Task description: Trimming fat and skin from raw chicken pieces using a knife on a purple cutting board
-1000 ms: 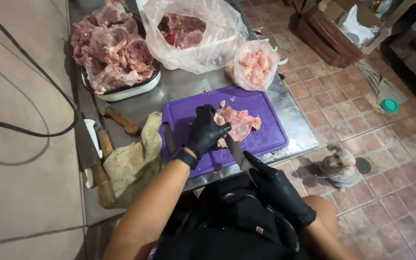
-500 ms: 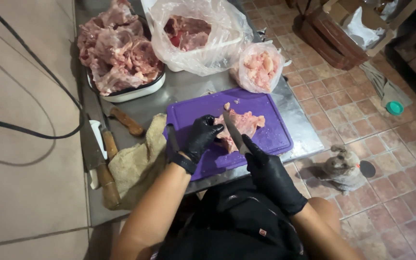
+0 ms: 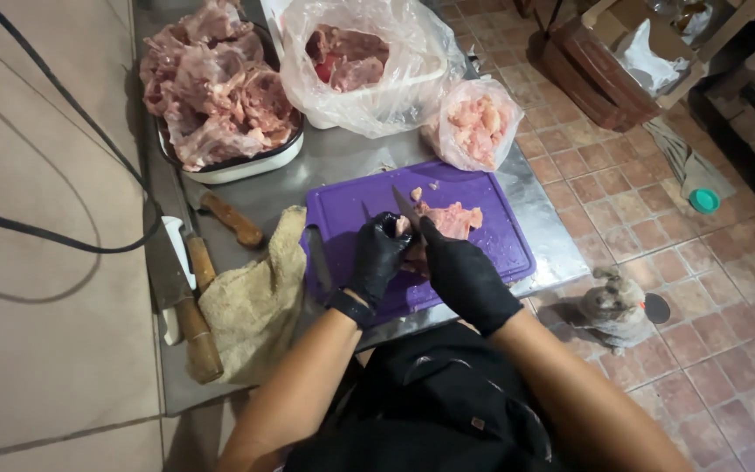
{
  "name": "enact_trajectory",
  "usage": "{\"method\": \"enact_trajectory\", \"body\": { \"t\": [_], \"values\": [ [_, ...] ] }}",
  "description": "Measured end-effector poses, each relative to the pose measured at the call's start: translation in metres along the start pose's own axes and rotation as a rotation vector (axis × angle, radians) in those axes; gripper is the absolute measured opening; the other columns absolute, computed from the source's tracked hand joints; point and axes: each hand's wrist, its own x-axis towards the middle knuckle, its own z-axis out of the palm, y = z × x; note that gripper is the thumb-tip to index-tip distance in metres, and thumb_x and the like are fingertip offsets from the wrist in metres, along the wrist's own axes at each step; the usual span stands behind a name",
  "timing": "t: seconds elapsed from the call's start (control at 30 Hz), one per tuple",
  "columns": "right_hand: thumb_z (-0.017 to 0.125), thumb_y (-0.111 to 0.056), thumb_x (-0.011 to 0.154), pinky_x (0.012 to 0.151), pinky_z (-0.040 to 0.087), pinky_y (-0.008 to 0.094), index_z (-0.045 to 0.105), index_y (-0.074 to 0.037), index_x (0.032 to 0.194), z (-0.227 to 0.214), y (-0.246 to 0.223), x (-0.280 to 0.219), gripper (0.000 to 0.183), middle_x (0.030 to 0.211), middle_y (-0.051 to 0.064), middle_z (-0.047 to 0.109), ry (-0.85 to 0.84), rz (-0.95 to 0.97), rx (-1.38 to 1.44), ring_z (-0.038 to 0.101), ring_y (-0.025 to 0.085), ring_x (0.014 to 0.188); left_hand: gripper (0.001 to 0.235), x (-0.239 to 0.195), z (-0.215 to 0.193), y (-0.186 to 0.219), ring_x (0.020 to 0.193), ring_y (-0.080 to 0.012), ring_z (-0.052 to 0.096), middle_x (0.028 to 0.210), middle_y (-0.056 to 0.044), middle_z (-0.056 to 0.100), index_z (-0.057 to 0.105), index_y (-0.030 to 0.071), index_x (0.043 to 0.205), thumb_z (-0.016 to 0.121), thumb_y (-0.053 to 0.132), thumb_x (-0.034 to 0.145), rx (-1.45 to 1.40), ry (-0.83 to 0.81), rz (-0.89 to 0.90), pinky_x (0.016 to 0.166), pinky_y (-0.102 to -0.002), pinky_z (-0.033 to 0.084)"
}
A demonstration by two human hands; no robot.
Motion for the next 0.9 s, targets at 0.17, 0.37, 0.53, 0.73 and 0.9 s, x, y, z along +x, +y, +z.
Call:
{"method": "enact_trajectory", "body": {
  "t": [0.17, 0.37, 0.53, 0.73, 0.9],
  "values": [
    [0.051, -0.029, 0.098, 0.066, 0.063, 0.047, 0.041, -0.036, 0.155, -0.021, 0.025, -0.027, 0.058, 0.079, 0.012, 0.074, -0.149, 0.01, -0.026, 0.076, 0.036, 0.081, 0.015, -0.005, 0.002, -0.001, 0.081, -0.0345, 0.075, 0.077, -0.017, 0.072, 0.069, 0.008, 0.083, 0.079, 0.017, 0.078, -0.081, 0.063, -0.021, 0.068, -0.042, 0.06],
    [0.048, -0.029, 0.101, 0.065, 0.062, 0.05, 0.052, -0.031, 0.146, -0.007, 0.003, 0.022, 0.045, 0.072, 0.02, 0.072, -0.161, -0.011, 0.179, 0.075, 0.039, 0.074, 0.013, -0.008, 0.005, 0.017, 0.082, -0.0358, 0.074, 0.078, -0.014, 0.073, 0.072, 0.012, 0.085, 0.08, 0.019, 0.078, 0.122, 0.108, 0.105, 0.07, -0.043, 0.061],
    [0.05, -0.016, 0.099, 0.029, 0.052, 0.027, 0.06, -0.023, 0.142, -0.052, 0.035, -0.01, 0.045, 0.059, 0.016, 0.068, -0.336, 0.213, 0.627, 0.064, 0.023, 0.04, 0.021, 0.007, -0.002, 0.009, 0.08, -0.0366, 0.074, 0.076, -0.014, 0.072, 0.073, 0.011, 0.085, 0.086, 0.02, 0.071, 0.091, 0.117, 0.149, 0.073, -0.044, 0.061],
    [0.057, -0.02, 0.098, 0.026, 0.05, 0.029, 0.061, -0.012, 0.142, -0.032, 0.039, -0.019, 0.044, 0.062, 0.022, 0.067, -0.395, 0.339, 0.843, 0.061, 0.024, 0.036, 0.018, -0.006, 0.011, 0.048, 0.081, -0.0293, 0.076, 0.075, -0.01, 0.073, 0.075, 0.015, 0.083, 0.086, 0.021, 0.07, 0.043, 0.046, 0.115, 0.071, -0.037, 0.061],
    [0.058, -0.019, 0.097, 0.024, 0.046, 0.028, 0.061, -0.008, 0.14, -0.052, 0.037, -0.029, 0.045, 0.062, 0.022, 0.066, -0.361, 0.274, 1.015, 0.061, 0.023, 0.036, 0.022, 0.008, -0.01, 0.058, 0.086, -0.0379, 0.075, 0.082, -0.018, 0.075, 0.075, 0.007, 0.089, 0.084, 0.016, 0.072, 0.016, -0.023, 0.063, 0.074, -0.043, 0.062]
  ]
}}
